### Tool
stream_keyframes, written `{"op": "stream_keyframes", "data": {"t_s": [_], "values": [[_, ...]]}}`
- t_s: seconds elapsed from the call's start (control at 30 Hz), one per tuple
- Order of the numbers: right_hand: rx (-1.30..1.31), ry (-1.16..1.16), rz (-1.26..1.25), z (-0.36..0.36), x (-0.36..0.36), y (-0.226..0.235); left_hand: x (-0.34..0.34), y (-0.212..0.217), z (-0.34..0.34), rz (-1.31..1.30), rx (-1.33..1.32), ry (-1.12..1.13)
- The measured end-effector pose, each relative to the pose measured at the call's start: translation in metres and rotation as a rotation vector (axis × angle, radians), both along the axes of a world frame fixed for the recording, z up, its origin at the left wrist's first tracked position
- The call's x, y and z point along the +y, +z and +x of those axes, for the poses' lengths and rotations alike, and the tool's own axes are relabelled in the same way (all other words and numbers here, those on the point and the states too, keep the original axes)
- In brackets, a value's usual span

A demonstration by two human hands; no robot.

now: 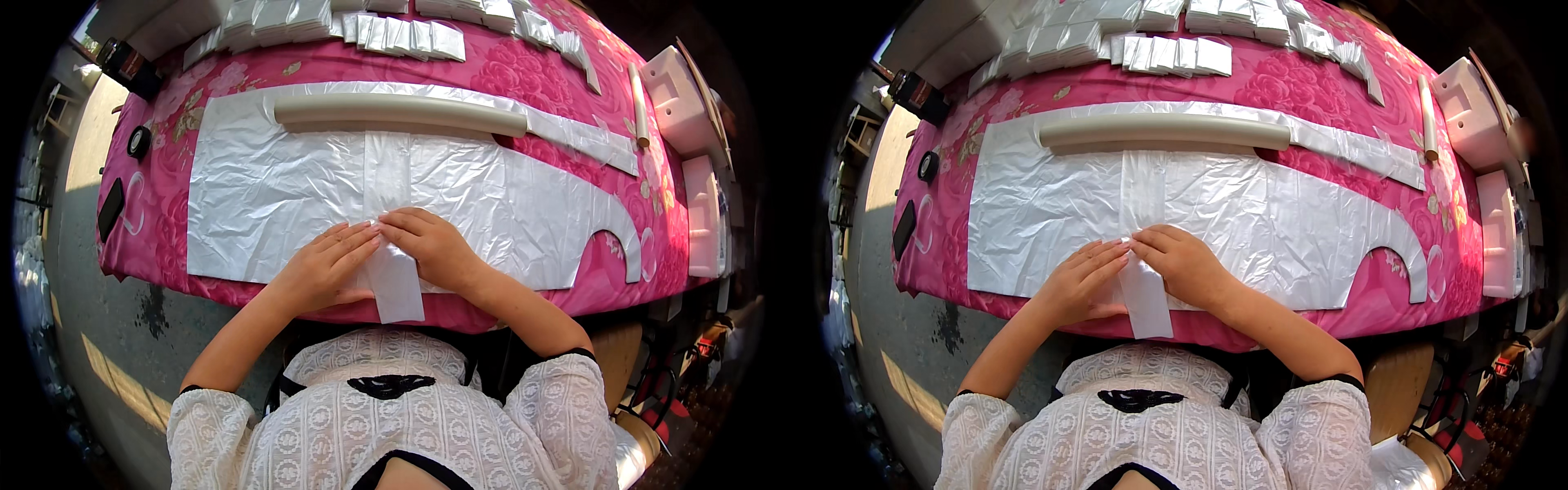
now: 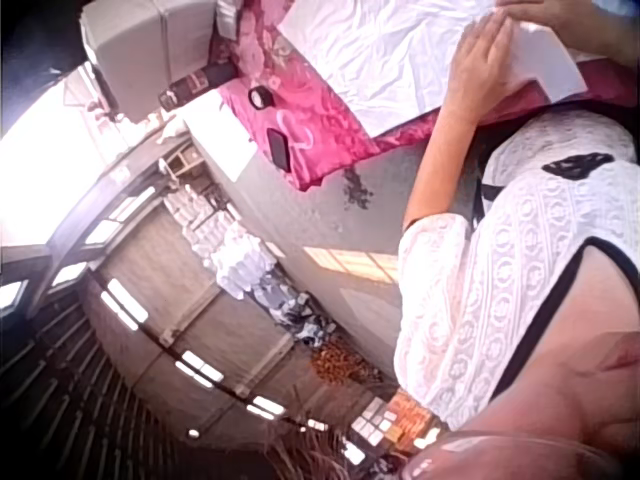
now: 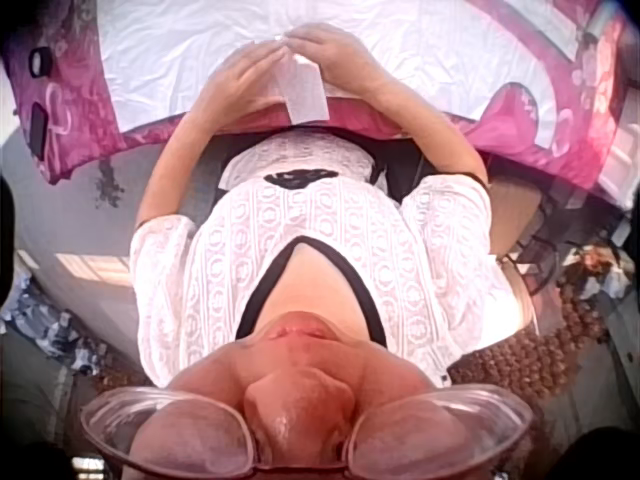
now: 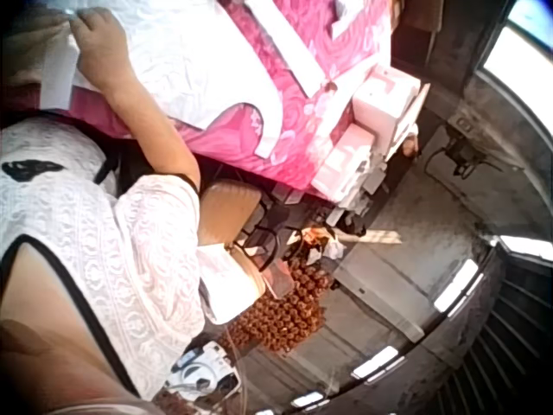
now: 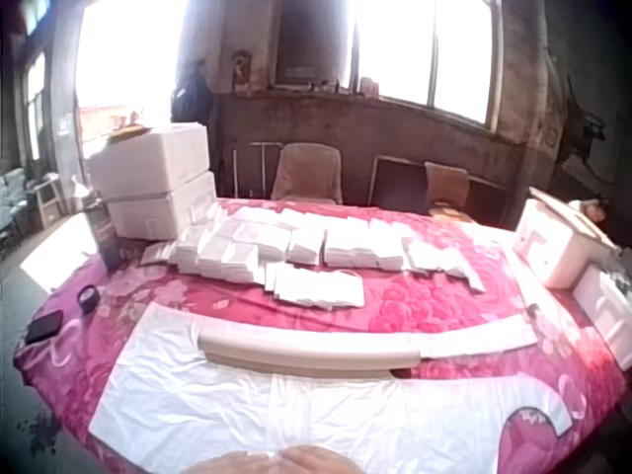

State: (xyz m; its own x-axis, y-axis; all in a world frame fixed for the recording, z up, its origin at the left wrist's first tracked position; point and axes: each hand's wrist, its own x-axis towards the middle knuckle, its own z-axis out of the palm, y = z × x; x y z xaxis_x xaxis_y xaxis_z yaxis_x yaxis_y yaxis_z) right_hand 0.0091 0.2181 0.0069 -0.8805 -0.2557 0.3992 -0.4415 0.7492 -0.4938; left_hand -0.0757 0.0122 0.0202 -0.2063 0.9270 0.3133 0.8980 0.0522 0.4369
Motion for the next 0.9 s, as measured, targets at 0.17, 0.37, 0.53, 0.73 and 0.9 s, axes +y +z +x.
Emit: {"op": "stream_keyframes", "data": {"t_s": [0.17,0.37,0.53,0.73,0.9], "values": [[0.094,-0.067,0.124,0.002,0.003,0.0,0.007,0.001,0.001,-0.075,0.024,0.088],[0.013,-0.081,0.007,-0.003,0.007,0.003,0.008,0.004,-0.01,-0.032,-0.135,0.047],[-0.115,-0.107,-0.098,-0.007,0.008,0.009,0.019,-0.011,-0.009,0.109,-0.067,0.188],[-0.051,0.04,0.072,-0.002,0.015,0.015,0.021,-0.01,-0.008,0.117,0.126,0.095],[-0.239,-0.101,-0.134,-0.006,0.019,0.012,0.023,0.0,-0.007,0.021,-0.225,0.228]]}}
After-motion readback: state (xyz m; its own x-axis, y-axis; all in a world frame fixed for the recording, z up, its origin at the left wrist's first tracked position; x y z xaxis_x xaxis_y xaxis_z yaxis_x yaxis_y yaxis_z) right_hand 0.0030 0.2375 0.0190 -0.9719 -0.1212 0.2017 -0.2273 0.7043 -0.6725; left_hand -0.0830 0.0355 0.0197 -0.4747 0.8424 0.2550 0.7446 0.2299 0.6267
